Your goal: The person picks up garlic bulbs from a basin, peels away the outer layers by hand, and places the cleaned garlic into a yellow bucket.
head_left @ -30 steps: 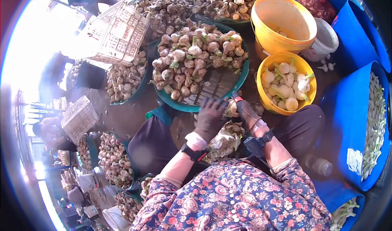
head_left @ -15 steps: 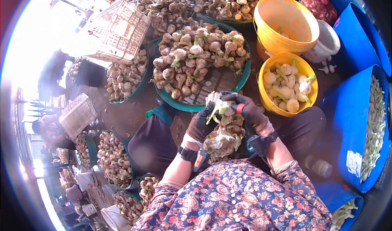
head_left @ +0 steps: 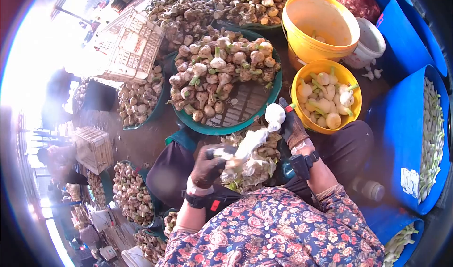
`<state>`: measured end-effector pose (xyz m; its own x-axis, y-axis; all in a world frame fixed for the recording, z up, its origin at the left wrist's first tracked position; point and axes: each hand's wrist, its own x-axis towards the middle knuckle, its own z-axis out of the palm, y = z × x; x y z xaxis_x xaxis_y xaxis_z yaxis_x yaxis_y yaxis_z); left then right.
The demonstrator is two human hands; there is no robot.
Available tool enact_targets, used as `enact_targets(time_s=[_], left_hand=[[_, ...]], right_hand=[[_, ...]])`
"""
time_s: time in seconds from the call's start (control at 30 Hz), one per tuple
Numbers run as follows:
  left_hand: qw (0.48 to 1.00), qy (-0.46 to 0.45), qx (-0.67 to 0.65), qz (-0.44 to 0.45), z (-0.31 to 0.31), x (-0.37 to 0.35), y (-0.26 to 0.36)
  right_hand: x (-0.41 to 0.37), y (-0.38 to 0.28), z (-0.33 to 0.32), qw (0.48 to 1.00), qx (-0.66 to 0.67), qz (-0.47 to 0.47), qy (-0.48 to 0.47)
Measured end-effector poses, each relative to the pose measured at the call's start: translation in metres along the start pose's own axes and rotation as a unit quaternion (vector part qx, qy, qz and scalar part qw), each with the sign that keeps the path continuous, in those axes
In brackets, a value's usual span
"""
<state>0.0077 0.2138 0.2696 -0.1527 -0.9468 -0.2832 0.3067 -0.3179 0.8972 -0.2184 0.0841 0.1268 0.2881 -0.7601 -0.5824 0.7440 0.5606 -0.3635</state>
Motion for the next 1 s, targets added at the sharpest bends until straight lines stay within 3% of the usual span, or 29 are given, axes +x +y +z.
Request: enact_targets(time_s=[0.07,0.13,0.17,0.2,0.23,0.27,0.3,0.37,0.4,0.47,0.5,0.57,0.6,0.67,0.73,0.77,0.8,0.87,0.9,1.0], left_hand=[[0.96,-0.185,-0.145,0.149,-0.006,0.007,0.007],[0.958,-0.265,-0.071,0.082,-0.023,0.014,0.023],[0.95,-0.305,-0.029,0.052,-0.032,0.017,0.03],[0.966,-0.199,0.145,-0.083,-0.031,0.007,0.044],[0.921,-0.185,0.326,-0.102,0.005,0.029,0.056],[0.89,-0.123,0.436,-0.052,-0.004,0.046,0.02],[0.781,-0.036,0.623,0.0,0.018,0.059,0.018],[0.812,0.001,0.582,-0.046,0.036,0.084,-0.003],[0.795,0.016,0.606,-0.017,0.039,0.095,-0.021],[0.81,0.036,0.582,0.064,0.059,0.107,-0.038],[0.88,0.035,0.473,0.022,0.058,0.109,-0.047],[0.97,0.029,0.235,-0.061,0.05,0.111,-0.066],[0.989,0.01,0.14,-0.038,0.048,0.106,-0.063],[0.998,-0.027,-0.056,0.006,0.034,0.09,-0.043],[0.999,-0.036,-0.013,-0.01,0.028,0.085,-0.019],[0.991,0.07,0.108,-0.048,0.04,0.087,-0.008],[0.973,0.112,0.19,-0.063,0.052,0.089,-0.006],[0.885,0.056,0.462,-0.004,0.048,0.098,-0.026],[0.892,0.06,0.449,0.005,0.049,0.103,-0.037],[0.983,0.086,0.143,-0.072,0.053,0.113,-0.056]], right_hand=[[-0.003,-0.013,-0.003,0.983,0.053,0.123,-0.123],[0.003,-0.015,-0.007,0.934,0.179,0.205,-0.231],[0.002,-0.015,-0.006,0.962,0.159,0.175,-0.134],[0.002,-0.016,-0.007,0.972,0.13,0.154,-0.118],[0.003,-0.017,-0.008,0.981,0.102,0.133,-0.101],[0.002,-0.016,-0.009,0.987,0.075,0.113,-0.083],[-0.005,-0.015,0.0,0.998,0.031,0.058,-0.026],[-0.026,-0.011,0.029,0.993,-0.057,-0.054,0.091],[-0.024,-0.007,0.027,0.988,-0.1,-0.051,0.103],[-0.018,0.0,0.018,0.972,-0.189,-0.045,0.129],[-0.041,-0.01,0.037,0.963,-0.241,-0.015,0.123],[-0.034,-0.006,0.019,0.989,-0.145,-0.016,-0.003],[-0.028,-0.002,0.008,0.993,-0.093,-0.017,-0.064],[-0.02,-0.004,0.004,0.997,-0.038,0.047,-0.039],[-0.026,-0.014,0.01,0.994,-0.003,0.104,-0.032],[-0.029,-0.015,0.018,0.997,-0.021,0.071,-0.017],[-0.029,-0.013,0.021,0.997,-0.059,0.046,0.02],[-0.029,-0.009,0.026,0.987,-0.134,-0.008,0.092],[-0.028,-0.005,0.024,0.983,-0.162,-0.025,0.086],[-0.037,-0.01,0.027,0.961,-0.252,-0.014,0.114]])
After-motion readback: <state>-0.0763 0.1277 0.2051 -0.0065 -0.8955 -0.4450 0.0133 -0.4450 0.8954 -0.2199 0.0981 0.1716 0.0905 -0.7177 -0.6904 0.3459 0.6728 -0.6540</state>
